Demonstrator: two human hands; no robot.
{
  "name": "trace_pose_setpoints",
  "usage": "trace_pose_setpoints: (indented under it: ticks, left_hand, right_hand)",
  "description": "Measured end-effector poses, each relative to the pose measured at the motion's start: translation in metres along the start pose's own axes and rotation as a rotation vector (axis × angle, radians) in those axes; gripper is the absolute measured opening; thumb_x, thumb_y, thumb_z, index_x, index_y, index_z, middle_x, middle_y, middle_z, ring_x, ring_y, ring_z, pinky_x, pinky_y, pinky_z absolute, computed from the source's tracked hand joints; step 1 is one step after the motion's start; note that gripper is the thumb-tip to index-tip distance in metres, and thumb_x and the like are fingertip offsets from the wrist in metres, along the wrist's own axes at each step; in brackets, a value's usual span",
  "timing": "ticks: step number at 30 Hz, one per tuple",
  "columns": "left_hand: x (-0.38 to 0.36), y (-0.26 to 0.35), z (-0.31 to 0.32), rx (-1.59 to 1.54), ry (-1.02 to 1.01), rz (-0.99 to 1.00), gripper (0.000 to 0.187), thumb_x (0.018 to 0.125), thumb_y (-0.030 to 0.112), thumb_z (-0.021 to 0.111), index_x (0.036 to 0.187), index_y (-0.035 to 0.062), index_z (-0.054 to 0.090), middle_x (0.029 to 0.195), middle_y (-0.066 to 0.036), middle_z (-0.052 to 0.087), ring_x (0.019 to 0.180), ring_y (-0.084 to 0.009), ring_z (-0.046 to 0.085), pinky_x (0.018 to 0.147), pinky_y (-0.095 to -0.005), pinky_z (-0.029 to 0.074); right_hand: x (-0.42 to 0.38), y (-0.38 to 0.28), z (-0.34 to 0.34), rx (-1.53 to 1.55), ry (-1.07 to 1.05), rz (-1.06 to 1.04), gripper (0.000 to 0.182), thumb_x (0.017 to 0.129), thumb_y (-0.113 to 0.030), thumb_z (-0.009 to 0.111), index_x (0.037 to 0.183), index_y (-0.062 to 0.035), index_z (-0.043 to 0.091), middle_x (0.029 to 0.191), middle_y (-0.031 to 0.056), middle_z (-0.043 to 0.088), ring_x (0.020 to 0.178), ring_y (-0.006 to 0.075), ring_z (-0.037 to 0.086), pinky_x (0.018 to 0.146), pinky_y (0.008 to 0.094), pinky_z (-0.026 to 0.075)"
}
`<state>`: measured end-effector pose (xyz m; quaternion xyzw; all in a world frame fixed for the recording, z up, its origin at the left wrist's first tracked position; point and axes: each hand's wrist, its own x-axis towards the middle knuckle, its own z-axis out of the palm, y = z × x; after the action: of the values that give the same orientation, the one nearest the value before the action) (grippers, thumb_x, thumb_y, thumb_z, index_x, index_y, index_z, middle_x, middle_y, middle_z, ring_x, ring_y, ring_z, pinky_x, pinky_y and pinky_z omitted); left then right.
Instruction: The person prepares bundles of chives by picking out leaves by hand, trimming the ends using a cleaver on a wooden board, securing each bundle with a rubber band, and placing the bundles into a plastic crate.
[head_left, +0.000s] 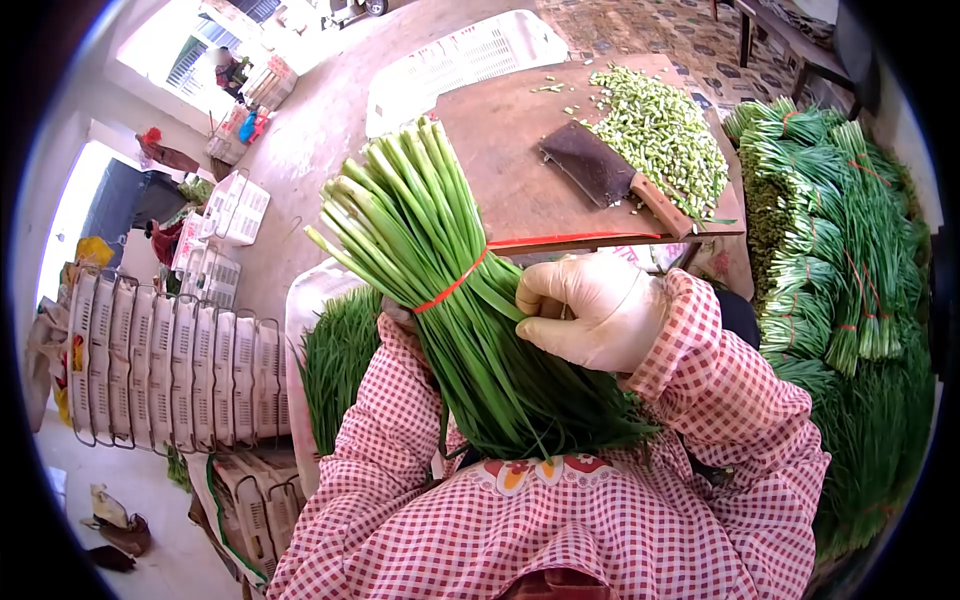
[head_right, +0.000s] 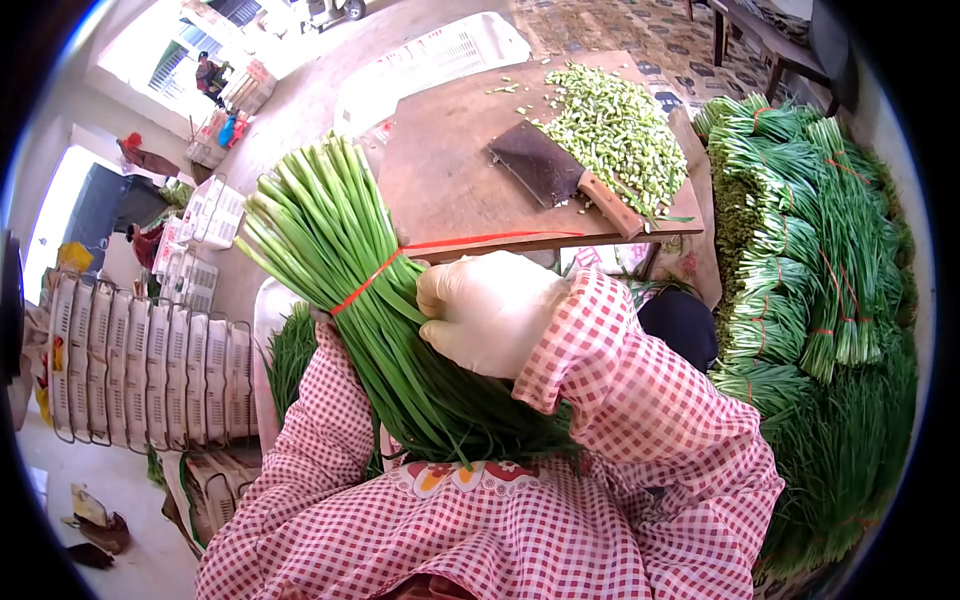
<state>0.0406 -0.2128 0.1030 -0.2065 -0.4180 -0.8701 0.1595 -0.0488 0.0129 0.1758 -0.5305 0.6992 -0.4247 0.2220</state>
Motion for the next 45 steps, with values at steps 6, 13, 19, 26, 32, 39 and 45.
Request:
trace_pose_setpoints:
  ticks: [6, 13, 19, 26, 32, 39, 45]
  left_hand:
    - [0.0, -0.002, -0.004, -0.006, -0.025, -0.019, 0.089, 0.063, 0.025, 0.077, 0.141, 0.0032, 0.038, 0.136, -0.021, 0.047, 0.123, -0.036, 0.049, 0.101, -0.0513, 0.044]
    - [-0.01, -0.002, -0.034, 0.129, -0.055, -0.048, 0.097, 0.073, 0.046, 0.076, 0.145, 0.0049, 0.028, 0.138, -0.03, 0.039, 0.123, -0.0475, 0.044, 0.089, -0.0553, 0.051]
    - [-0.013, -0.013, -0.036, 0.055, -0.065, -0.033, 0.096, 0.073, 0.044, 0.077, 0.146, 0.0063, 0.027, 0.138, -0.031, 0.038, 0.12, -0.0446, 0.048, 0.09, -0.0534, 0.051]
    - [-0.005, -0.009, -0.018, 0.086, -0.025, 0.005, 0.076, 0.078, 0.041, 0.069, 0.138, 0.0049, 0.041, 0.133, -0.025, 0.047, 0.116, -0.0421, 0.053, 0.091, -0.0552, 0.049]
    - [-0.004, -0.011, -0.015, 0.07, 0.001, 0.01, 0.075, 0.077, 0.041, 0.069, 0.137, 0.0046, 0.042, 0.133, -0.024, 0.048, 0.116, -0.0416, 0.053, 0.092, -0.0551, 0.049]
    - [-0.007, -0.007, -0.018, 0.063, 0.076, 0.043, 0.074, 0.077, 0.041, 0.069, 0.135, 0.0042, 0.044, 0.132, -0.024, 0.049, 0.115, -0.0411, 0.053, 0.092, -0.0549, 0.049]
    - [-0.011, 0.02, -0.029, 0.085, 0.255, 0.118, 0.073, 0.076, 0.041, 0.069, 0.134, 0.0038, 0.045, 0.131, -0.023, 0.05, 0.115, -0.0407, 0.054, 0.092, -0.0548, 0.049]
  right_hand:
    - [-0.003, -0.003, -0.004, -0.059, 0.043, 0.029, 0.012, 0.076, -0.009, 0.07, 0.082, -0.0038, 0.061, 0.07, 0.008, 0.061, 0.063, 0.0173, 0.062, 0.058, 0.0292, 0.049]
    - [0.008, 0.011, -0.007, 0.718, -0.209, 0.341, 0.016, 0.082, -0.006, 0.072, 0.089, -0.0036, 0.058, 0.072, -0.0014, 0.06, 0.058, 0.0064, 0.054, 0.053, 0.0198, 0.044]
    - [0.009, 0.034, 0.005, 0.992, -0.321, 0.387, 0.016, 0.083, 0.0, 0.065, 0.097, -0.0056, 0.06, 0.087, 0.0057, 0.068, 0.074, 0.0093, 0.061, 0.066, 0.0234, 0.051]
    - [0.01, 0.007, 0.023, 0.794, -0.116, 0.282, 0.005, 0.091, -0.01, 0.057, 0.091, -0.0068, 0.053, 0.075, 0.0, 0.055, 0.068, 0.0089, 0.053, 0.06, 0.0231, 0.046]
    - [0.015, 0.01, 0.047, 0.332, 0.055, -0.059, 0.022, 0.096, -0.019, 0.049, 0.109, -0.0031, 0.056, 0.101, 0.0207, 0.062, 0.093, 0.0343, 0.061, 0.083, 0.0381, 0.048]
    - [0.015, 0.016, 0.046, 0.062, -0.034, -0.211, 0.007, 0.092, -0.012, 0.056, 0.092, -0.0044, 0.056, 0.08, 0.0151, 0.061, 0.076, 0.0319, 0.063, 0.067, 0.0361, 0.05]
    - [-0.019, 0.039, 0.034, 0.197, -0.101, -0.207, 0.014, 0.091, -0.018, 0.058, 0.091, -0.0045, 0.061, 0.076, 0.0134, 0.064, 0.07, 0.0295, 0.064, 0.064, 0.0365, 0.052]
